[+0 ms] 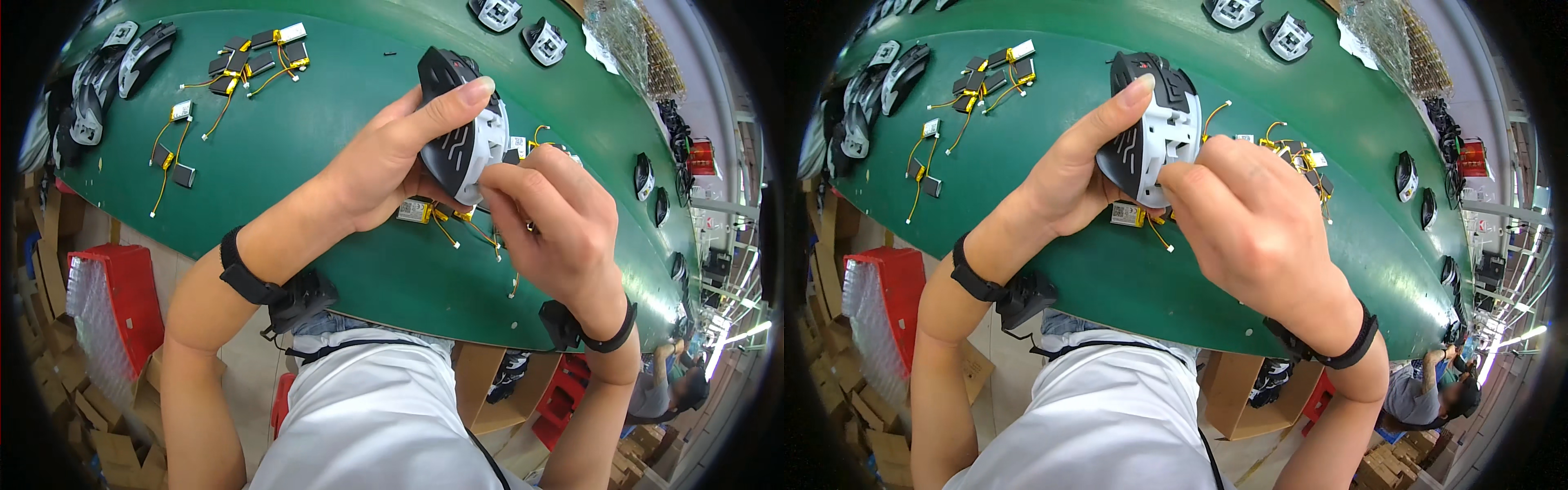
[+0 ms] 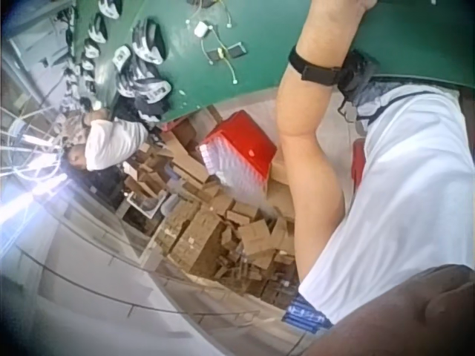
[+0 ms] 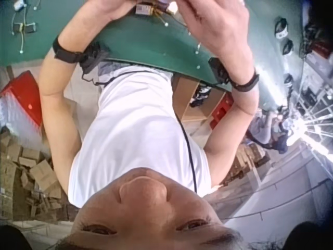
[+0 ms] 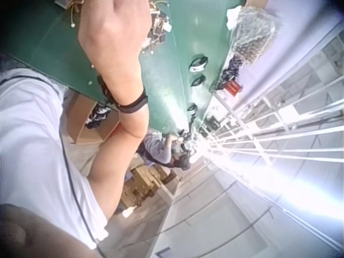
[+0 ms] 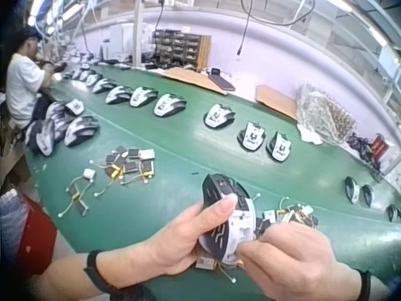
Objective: The person assembles small electronic devices, likely computer mice, on a green workbench. They repeatedly pick up a device shell, insert a battery, and connect a yellow wire to the internal circuitry. The person handles multiple units one by one, placing finished items aside.
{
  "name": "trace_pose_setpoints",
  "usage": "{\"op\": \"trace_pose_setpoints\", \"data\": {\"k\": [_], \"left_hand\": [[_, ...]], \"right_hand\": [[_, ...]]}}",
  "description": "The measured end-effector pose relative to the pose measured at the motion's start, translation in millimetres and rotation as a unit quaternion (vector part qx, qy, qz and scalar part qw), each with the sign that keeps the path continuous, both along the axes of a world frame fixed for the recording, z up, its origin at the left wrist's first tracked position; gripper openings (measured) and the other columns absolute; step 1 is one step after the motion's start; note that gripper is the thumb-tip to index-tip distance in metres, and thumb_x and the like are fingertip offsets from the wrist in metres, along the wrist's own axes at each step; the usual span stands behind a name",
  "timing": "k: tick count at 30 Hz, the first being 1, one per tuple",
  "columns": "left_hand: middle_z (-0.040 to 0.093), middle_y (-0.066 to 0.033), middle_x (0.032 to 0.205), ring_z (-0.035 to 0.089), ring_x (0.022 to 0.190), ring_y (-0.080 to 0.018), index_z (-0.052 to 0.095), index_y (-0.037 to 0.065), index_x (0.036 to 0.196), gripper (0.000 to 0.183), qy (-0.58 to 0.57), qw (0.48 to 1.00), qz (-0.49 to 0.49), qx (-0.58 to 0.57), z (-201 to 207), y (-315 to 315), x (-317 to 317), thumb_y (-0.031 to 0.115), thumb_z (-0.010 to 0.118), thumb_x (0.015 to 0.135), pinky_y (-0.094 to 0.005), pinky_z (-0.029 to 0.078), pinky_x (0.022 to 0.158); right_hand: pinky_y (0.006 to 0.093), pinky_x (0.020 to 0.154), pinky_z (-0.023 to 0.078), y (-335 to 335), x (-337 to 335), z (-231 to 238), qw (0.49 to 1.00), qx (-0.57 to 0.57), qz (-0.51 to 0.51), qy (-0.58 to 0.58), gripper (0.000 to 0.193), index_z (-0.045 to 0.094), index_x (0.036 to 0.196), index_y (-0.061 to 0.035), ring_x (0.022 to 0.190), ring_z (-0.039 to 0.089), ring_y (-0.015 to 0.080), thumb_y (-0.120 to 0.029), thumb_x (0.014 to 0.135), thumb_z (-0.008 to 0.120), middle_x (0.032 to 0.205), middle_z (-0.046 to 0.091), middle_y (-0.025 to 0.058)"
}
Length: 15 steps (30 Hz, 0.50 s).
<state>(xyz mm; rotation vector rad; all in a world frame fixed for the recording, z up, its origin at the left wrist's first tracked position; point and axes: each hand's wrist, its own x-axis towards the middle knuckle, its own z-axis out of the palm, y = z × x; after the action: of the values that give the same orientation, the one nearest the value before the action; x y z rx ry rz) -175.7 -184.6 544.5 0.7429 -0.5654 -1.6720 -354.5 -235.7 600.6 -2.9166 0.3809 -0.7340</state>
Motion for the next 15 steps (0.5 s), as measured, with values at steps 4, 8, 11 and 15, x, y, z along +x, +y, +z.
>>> {"op": "trace_pose_setpoints", "data": {"k": [4,8,11,15], "left_hand": [[0.067,-0.0072,0.095,0.068,0.080,-0.0144,0.058,0.004,0.114,0.048,-0.012,0.998,0.061,0.008,-4,0,-3,0.046,0.062,0.091,-0.0310,0.060,0.068],[0.071,-0.0118,0.091,0.070,0.079,-0.0196,0.063,0.002,0.106,0.046,-0.019,0.994,0.111,-0.006,-8,0,-3,0.045,0.051,0.093,-0.0314,0.058,0.072],[0.071,-0.0142,0.087,0.070,0.075,-0.0213,0.063,0.001,0.102,0.046,-0.016,0.991,0.133,-0.019,-17,-1,-6,0.044,0.050,0.092,-0.0321,0.056,0.071],[0.071,-0.0149,0.089,0.069,0.076,-0.0210,0.063,0.000,0.104,0.049,-0.064,0.988,0.140,-0.022,-17,-3,-4,0.045,0.048,0.092,-0.0328,0.056,0.072]], "right_hand": [[0.0349,0.057,0.049,7,-1,-6,0.995,0.094,-0.036,-0.015,0.021,0.067,0.089,-0.0035,0.063,0.059,0.0240,0.005,0.070,0.072,0.073,0.056,0.0076],[0.0342,0.056,0.049,13,7,-23,0.991,0.112,-0.045,-0.055,0.021,0.067,0.088,-0.0035,0.061,0.059,0.0239,0.007,0.070,0.071,0.071,0.056,0.0079],[0.0340,0.054,0.048,21,15,-35,0.992,0.069,-0.048,-0.090,0.018,0.065,0.085,-0.0022,0.059,0.057,0.0234,0.007,0.070,0.070,0.069,0.053,0.0069],[0.0350,0.052,0.045,23,12,-42,0.992,0.072,-0.048,-0.091,0.024,0.066,0.095,0.0002,0.056,0.054,0.0227,0.005,0.072,0.071,0.067,0.051,0.0054]]}}
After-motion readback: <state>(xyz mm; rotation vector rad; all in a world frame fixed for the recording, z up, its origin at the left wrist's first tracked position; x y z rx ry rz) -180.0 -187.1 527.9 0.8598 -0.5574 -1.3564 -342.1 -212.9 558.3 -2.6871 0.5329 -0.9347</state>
